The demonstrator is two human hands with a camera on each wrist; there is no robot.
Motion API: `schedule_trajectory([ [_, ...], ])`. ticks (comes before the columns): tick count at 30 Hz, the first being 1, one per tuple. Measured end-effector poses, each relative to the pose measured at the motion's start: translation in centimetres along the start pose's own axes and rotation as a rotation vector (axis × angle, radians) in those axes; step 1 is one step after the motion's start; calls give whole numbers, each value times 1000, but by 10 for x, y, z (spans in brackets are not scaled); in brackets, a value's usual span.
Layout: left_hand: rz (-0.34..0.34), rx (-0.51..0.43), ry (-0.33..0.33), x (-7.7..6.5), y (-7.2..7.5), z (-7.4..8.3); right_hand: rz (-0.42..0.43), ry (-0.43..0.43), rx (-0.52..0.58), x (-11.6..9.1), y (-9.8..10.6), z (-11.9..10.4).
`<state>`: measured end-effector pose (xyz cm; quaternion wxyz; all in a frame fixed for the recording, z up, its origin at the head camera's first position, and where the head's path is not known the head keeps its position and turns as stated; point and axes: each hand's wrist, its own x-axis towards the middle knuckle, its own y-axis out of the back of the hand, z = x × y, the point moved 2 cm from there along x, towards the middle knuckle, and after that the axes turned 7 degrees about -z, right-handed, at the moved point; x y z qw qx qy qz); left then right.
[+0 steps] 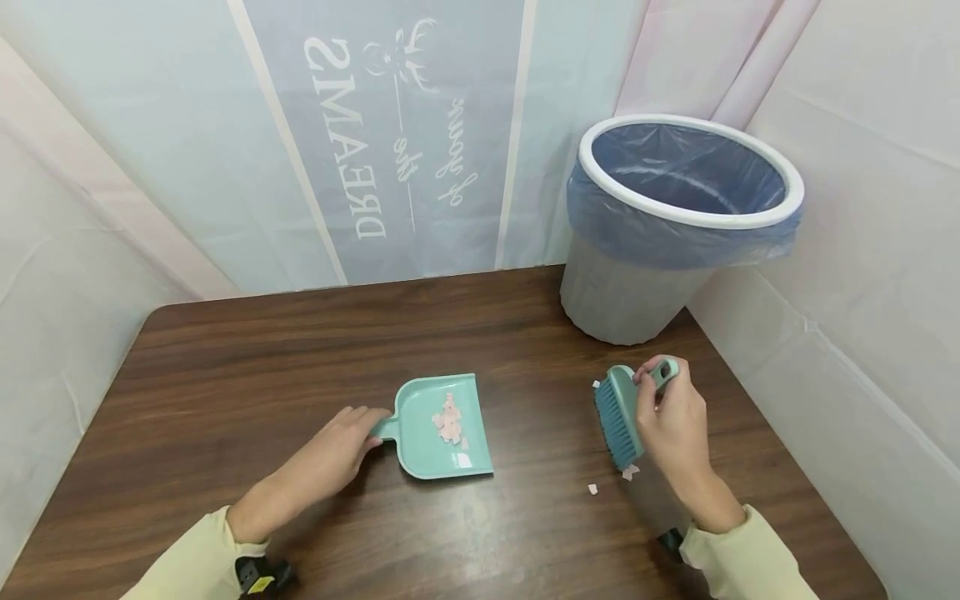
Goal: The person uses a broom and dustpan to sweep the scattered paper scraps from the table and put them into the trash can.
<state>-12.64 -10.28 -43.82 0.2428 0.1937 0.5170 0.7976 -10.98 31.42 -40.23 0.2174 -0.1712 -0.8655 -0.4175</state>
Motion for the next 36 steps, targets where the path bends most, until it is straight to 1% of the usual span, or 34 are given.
schedule_trajectory([
  [4,-8,10,-20,9,15,-2,-1,-3,-5,-1,0,1],
  [8,-5,19,-59,18,38,-5,-1,-5,-4,-1,-1,0],
  [11,-2,-2,-91,25,61,-8,-2,-5,-2,0,-2,-1],
  [14,-20,-33,-111,34,85,-10,2,-5,-3,0,-2,-2],
  [17,-61,-47,-124,43,108,-9,8,-8,-5,0,-2,-3],
  [22,-128,-57,-120,59,147,-6,10,-10,-9,1,-1,-4],
  [27,-191,-111,-111,76,191,1,13,-5,-14,3,0,-6],
  [30,-207,-97,-111,87,216,4,16,-6,-19,3,0,-5],
  [32,-207,-76,-119,95,230,7,17,-9,-22,2,0,-5],
  [36,-224,-43,-119,112,254,16,17,-15,-26,1,0,-5],
])
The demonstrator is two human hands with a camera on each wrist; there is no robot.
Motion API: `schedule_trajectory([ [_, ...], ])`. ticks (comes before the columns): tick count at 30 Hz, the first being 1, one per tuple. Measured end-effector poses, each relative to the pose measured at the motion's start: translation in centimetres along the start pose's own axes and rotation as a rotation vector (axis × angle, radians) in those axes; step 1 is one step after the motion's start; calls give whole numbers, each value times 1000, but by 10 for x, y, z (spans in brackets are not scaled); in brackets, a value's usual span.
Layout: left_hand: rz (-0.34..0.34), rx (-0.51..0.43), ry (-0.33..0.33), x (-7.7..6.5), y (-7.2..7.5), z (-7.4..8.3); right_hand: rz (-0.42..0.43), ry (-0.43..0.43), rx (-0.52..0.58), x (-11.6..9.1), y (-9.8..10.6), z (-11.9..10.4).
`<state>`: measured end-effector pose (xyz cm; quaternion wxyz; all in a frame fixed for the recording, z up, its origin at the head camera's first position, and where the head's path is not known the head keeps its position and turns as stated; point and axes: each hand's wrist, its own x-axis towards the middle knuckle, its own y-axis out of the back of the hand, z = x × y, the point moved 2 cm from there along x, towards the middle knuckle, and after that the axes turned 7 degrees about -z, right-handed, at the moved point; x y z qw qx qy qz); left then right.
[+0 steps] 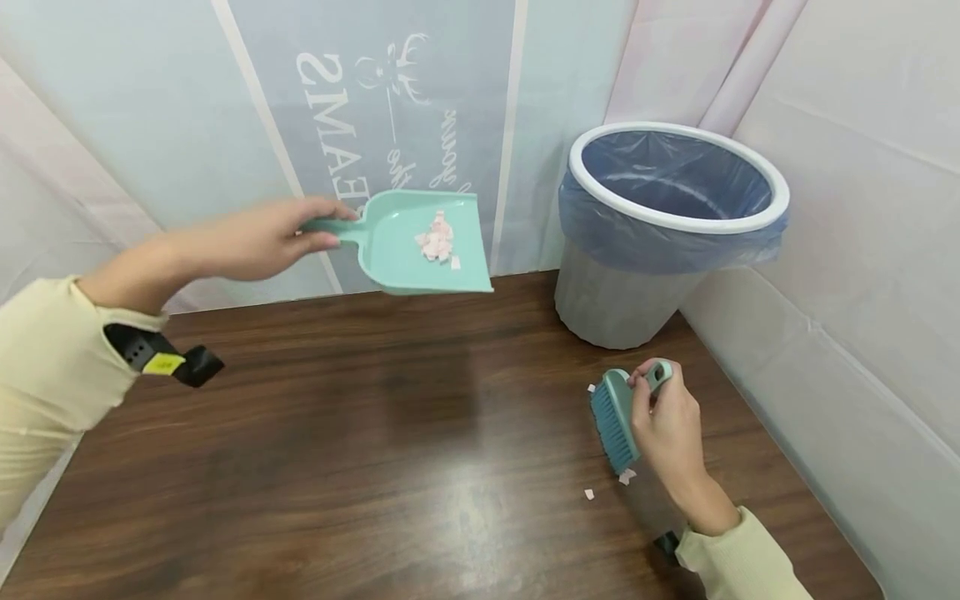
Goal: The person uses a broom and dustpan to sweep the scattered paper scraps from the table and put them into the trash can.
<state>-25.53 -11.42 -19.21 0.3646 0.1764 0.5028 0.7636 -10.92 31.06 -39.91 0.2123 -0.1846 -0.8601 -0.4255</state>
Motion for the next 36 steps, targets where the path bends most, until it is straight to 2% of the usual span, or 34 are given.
schedule_trajectory([
  [6,-40,39,41,19,30,18,2,1,1,0,-1,-1],
  [13,-103,37,113,57,58,40,2,11,-3,1,-1,0],
  [17,-86,99,121,79,74,53,2,10,-3,1,-1,-1],
  [22,-57,167,170,110,89,72,-1,14,-8,2,1,0],
  [25,-72,202,181,125,93,82,3,12,-8,2,1,-1],
  [29,-81,311,153,141,91,93,1,8,-8,2,0,-1],
  [33,-35,381,123,156,84,103,-2,11,-7,2,0,-2],
  [36,17,412,127,166,75,114,-2,18,-9,2,1,-2],
])
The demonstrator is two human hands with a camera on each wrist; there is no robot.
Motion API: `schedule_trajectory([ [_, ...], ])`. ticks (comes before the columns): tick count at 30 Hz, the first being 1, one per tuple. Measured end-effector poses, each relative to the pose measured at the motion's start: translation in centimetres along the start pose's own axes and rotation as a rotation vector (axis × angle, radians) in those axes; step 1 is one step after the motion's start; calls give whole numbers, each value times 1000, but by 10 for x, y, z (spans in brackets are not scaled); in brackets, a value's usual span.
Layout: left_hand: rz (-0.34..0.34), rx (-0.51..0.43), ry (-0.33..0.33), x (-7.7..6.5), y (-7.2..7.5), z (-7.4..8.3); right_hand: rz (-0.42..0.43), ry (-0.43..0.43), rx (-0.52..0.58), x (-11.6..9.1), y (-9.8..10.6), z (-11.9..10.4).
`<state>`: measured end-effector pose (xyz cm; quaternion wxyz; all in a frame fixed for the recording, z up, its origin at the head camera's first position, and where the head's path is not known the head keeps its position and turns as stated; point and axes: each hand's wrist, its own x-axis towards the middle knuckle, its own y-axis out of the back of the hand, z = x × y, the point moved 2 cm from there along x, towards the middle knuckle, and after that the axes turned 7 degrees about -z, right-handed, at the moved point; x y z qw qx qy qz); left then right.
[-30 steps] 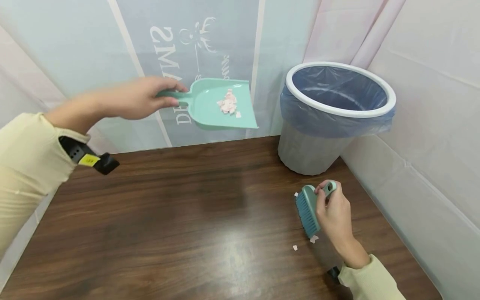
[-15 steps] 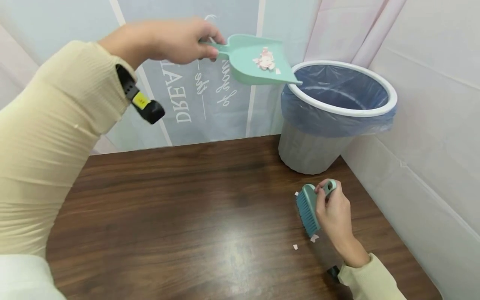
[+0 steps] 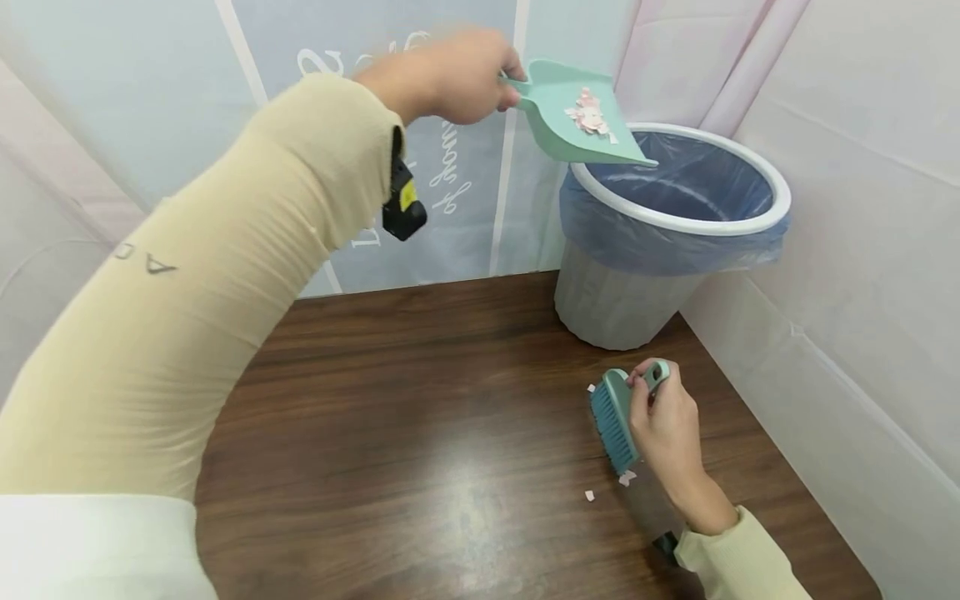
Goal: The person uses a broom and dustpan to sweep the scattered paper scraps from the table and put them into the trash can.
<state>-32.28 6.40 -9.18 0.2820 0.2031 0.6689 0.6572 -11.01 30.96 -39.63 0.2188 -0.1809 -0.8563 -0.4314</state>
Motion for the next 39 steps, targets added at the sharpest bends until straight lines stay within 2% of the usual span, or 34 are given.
schedule_trajectory([
  [6,66,-8,78,10,-5,32,4,7,-5,-2,1,-1],
  [11,169,-54,80,18,-14,52,6,22,-19,-1,1,-2],
  [14,212,-28,86,25,-19,61,4,27,-17,0,0,-3],
  [16,230,38,89,31,-21,66,6,26,-13,0,0,-4],
  [18,241,141,70,37,-23,71,10,27,-11,-1,-1,-4],
  [21,281,324,-22,42,-26,77,13,31,-15,-1,-1,-4],
  [24,373,488,-146,41,-31,82,9,33,-16,-2,-2,-3],
  [27,485,602,-240,38,-35,84,7,38,-15,-1,-2,-3],
  [31,558,624,-275,37,-38,84,10,47,-14,-1,-2,-3],
  [39,623,519,-207,32,-38,74,11,48,-14,0,-1,-2],
])
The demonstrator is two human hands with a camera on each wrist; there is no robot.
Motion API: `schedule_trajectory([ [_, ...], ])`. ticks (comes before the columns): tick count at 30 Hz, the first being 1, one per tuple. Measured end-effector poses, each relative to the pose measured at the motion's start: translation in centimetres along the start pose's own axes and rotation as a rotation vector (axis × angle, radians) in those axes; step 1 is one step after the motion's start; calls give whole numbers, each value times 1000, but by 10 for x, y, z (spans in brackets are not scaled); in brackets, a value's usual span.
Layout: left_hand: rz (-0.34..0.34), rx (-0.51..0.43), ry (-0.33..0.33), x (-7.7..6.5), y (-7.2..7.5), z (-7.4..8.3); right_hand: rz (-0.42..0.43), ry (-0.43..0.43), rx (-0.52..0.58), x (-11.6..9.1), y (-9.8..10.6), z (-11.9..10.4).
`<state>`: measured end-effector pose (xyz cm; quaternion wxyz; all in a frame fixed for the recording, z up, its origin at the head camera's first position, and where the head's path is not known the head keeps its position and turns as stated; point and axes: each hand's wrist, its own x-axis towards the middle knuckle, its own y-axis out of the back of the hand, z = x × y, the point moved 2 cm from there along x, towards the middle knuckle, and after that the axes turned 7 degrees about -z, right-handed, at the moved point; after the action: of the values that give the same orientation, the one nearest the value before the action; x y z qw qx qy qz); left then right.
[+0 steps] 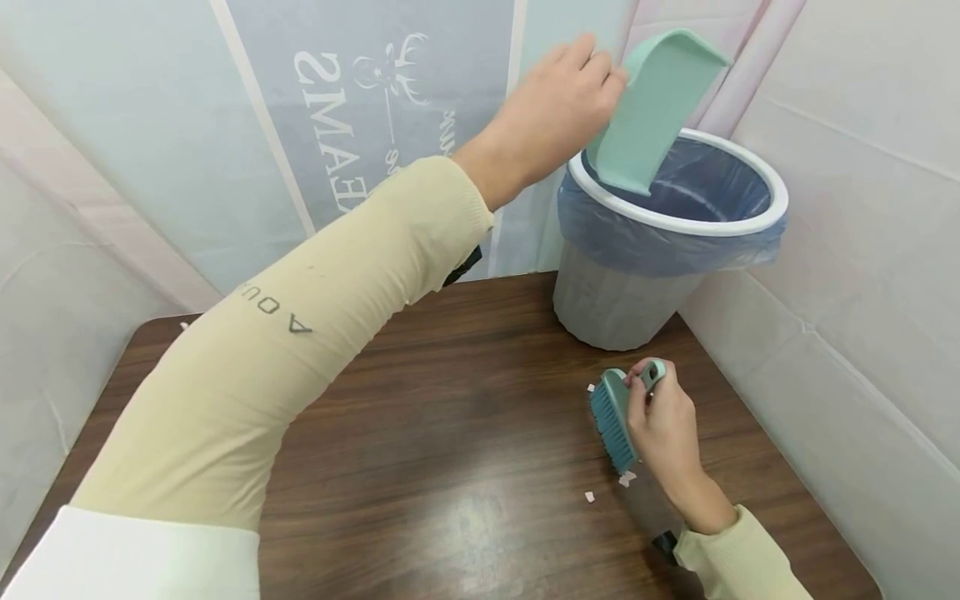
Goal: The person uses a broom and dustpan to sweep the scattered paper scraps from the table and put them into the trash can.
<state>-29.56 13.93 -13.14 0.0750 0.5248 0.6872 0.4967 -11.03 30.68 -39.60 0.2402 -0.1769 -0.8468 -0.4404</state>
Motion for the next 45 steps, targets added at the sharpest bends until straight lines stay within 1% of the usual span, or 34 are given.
schedule_trajectory([
  [2,-3,-11,31,-2,0,-3,1,1,2,0,0,0],
  [5,-48,-43,84,-4,2,-7,-1,-1,2,1,0,1],
  [9,-163,-80,127,-9,2,-12,-1,-3,0,2,0,2],
  [11,-221,-94,130,-11,1,-13,0,-3,-2,2,0,2],
  [13,-267,-131,136,-15,1,-15,0,-3,-1,2,0,2],
  [14,-283,-165,145,-17,1,-17,-1,-4,0,2,0,2],
  [16,-313,-272,184,-21,1,-20,-3,-8,3,2,0,2],
  [21,-357,-532,290,-35,4,-28,-2,-16,7,1,0,2],
  [23,-381,-603,317,-41,4,-32,1,-17,8,1,0,2],
  [26,-398,-713,367,-51,3,-39,2,-13,7,2,0,2],
  [30,-395,-780,364,-68,1,-49,2,-11,12,2,0,1],
  [34,-407,-828,352,-89,-1,-55,0,-20,14,1,-1,0],
  [37,-418,-855,358,-107,-3,-54,-5,-33,12,1,-1,0],
  [41,-403,-894,364,-134,-11,-50,-12,-45,8,2,0,0],
  [45,-400,-911,405,-160,-16,-46,-8,-39,8,2,-1,0],
])
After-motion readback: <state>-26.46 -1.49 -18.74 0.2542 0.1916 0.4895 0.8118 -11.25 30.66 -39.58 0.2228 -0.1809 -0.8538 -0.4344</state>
